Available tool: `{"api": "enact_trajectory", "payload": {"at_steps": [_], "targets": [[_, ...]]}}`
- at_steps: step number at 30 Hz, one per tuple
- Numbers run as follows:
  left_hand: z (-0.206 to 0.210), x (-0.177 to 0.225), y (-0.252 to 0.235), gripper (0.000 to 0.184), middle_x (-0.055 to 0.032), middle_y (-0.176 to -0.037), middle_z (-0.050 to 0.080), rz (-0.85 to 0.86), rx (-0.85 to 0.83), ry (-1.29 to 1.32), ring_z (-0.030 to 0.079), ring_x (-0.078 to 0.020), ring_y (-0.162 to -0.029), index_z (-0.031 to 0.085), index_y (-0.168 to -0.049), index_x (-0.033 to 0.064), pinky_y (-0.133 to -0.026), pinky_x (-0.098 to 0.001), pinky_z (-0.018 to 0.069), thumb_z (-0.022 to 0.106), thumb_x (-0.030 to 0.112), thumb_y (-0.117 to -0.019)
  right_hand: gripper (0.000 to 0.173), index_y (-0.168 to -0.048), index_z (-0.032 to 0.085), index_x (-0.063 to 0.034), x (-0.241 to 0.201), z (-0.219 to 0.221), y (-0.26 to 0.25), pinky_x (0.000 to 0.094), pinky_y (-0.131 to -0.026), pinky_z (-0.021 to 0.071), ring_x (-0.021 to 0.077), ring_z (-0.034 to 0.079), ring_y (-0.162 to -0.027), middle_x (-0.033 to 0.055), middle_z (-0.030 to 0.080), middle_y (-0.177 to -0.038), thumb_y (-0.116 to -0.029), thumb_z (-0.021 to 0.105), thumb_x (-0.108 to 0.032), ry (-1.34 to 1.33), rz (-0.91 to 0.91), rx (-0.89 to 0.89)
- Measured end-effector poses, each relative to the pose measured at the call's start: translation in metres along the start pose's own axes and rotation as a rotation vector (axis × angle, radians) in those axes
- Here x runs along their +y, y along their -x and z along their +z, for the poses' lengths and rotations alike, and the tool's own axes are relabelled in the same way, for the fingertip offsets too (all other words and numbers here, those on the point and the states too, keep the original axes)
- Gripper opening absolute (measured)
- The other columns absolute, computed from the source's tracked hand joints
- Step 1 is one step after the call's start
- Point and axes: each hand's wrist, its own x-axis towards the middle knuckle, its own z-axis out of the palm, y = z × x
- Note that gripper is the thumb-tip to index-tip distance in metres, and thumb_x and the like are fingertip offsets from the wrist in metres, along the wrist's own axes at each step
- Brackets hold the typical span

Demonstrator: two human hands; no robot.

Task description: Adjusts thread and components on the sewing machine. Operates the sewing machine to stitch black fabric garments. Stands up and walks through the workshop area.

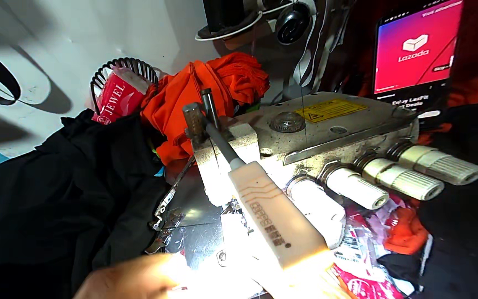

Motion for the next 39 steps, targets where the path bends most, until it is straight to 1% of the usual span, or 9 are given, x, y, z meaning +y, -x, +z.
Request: {"api": "enact_trajectory", "payload": {"at_steps": [2,4,7,13,20,26,29,36,39], "targets": [[0.006,-0.023,-0.019,0.023,-0.0139,-0.094,0.071,-0.01,0.05,-0.079,0.065,-0.0131,-0.09,0.073,-0.086,0.0007,-0.08,-0.0256,0.052,0.056,0.008,-0.0989,0.03,-0.131,0.069,-0.0116,0.002,0.005,0.004,0.0437,-0.112,0.0427,0.0273,0.059,-0.133,0.009,0.065,-0.14,-0.1056,0.053,-0.017,-0.013,0.002,0.02],[0.03,-0.045,-0.035,0.02,0.0021,-0.098,0.068,-0.003,0.084,-0.087,0.062,0.0012,-0.088,0.079,-0.089,0.0135,-0.075,-0.0144,0.0522,0.06,0.015,-0.0939,0.031,-0.13,0.069,-0.0103,0.002,0.005,0.004,0.0442,-0.111,0.0432,0.028,0.058,-0.133,0.0101,0.065,-0.139,-0.1057,0.052,-0.017,-0.008,0.0,0.013],[0.053,-0.055,-0.049,0.015,0.0122,-0.084,0.06,-0.008,0.026,0.016,0.057,0.0084,-0.079,0.075,-0.076,0.0192,-0.065,-0.0076,0.0471,0.064,0.019,-0.0869,0.032,-0.13,0.069,-0.0055,-0.002,-0.003,0.001,0.0432,-0.109,0.0436,0.0301,0.059,-0.131,0.0126,0.065,-0.139,-0.1046,0.054,-0.016,0.006,0.015,-0.036],[0.059,-0.052,-0.047,0.014,0.011,-0.081,0.063,-0.148,-0.118,0.108,0.061,0.0075,-0.079,0.079,-0.081,0.0191,-0.067,-0.0093,0.0511,0.067,0.021,-0.0874,0.031,-0.13,0.07,-0.0064,-0.002,-0.002,0.0,0.0417,-0.108,0.0441,0.0304,0.06,-0.129,0.0131,0.067,-0.136,-0.1028,0.056,-0.014,0.005,0.012,-0.015],[0.066,-0.051,-0.043,0.011,0.0111,-0.081,0.065,-0.22,-0.112,0.171,0.063,0.0072,-0.08,0.079,-0.081,0.0201,-0.068,-0.0096,0.0517,0.069,0.017,-0.0836,0.03,-0.129,0.069,-0.0054,-0.002,-0.003,0.001,0.0412,-0.109,0.0435,0.0298,0.06,-0.13,0.0135,0.067,-0.135,-0.1029,0.057,-0.014,-0.006,0.016,-0.017],[0.071,-0.052,-0.045,0.007,0.0164,-0.076,0.06,-0.142,-0.083,0.105,0.056,0.0109,-0.073,0.078,-0.077,0.0256,-0.062,-0.0075,0.0443,0.072,0.03,-0.0783,0.03,-0.128,0.07,-0.0065,-0.001,0.0,0.002,0.0394,-0.108,0.0431,0.0292,0.06,-0.129,0.0125,0.068,-0.134,-0.1034,0.055,-0.014,-0.006,0.006,0.021],[0.072,-0.049,-0.047,0.004,0.0163,-0.07,0.06,-0.17,-0.069,0.052,0.053,0.0099,-0.067,0.076,-0.073,0.0245,-0.058,-0.0093,0.0415,0.075,0.028,-0.0741,0.031,-0.132,0.069,-0.0107,0.003,0.006,0.005,0.0418,-0.111,0.0434,0.028,0.059,-0.132,0.0097,0.066,-0.138,-0.1053,0.053,-0.016,-0.012,0.002,0.034],[0.074,-0.045,-0.043,0.008,0.0149,-0.077,0.06,-0.188,-0.026,0.007,0.056,0.0078,-0.074,0.076,-0.075,0.0243,-0.062,-0.0105,0.0454,0.072,0.03,-0.0793,0.031,-0.132,0.068,-0.0122,0.005,0.008,0.005,0.0406,-0.11,0.0447,0.0272,0.059,-0.132,0.0086,0.066,-0.139,-0.1056,0.053,-0.017,0.001,-0.002,0.044],[0.063,-0.043,-0.037,0.011,0.0098,-0.085,0.062,-0.127,-0.044,-0.19,0.06,-0.0022,-0.079,0.074,-0.081,0.0234,-0.065,-0.0208,0.0491,0.066,0.027,-0.0877,0.032,-0.133,0.068,-0.0124,0.005,0.006,0.005,0.0413,-0.111,0.0439,0.0279,0.058,-0.133,0.0093,0.064,-0.14,-0.1056,0.053,-0.016,-0.019,0.003,0.019]]}}
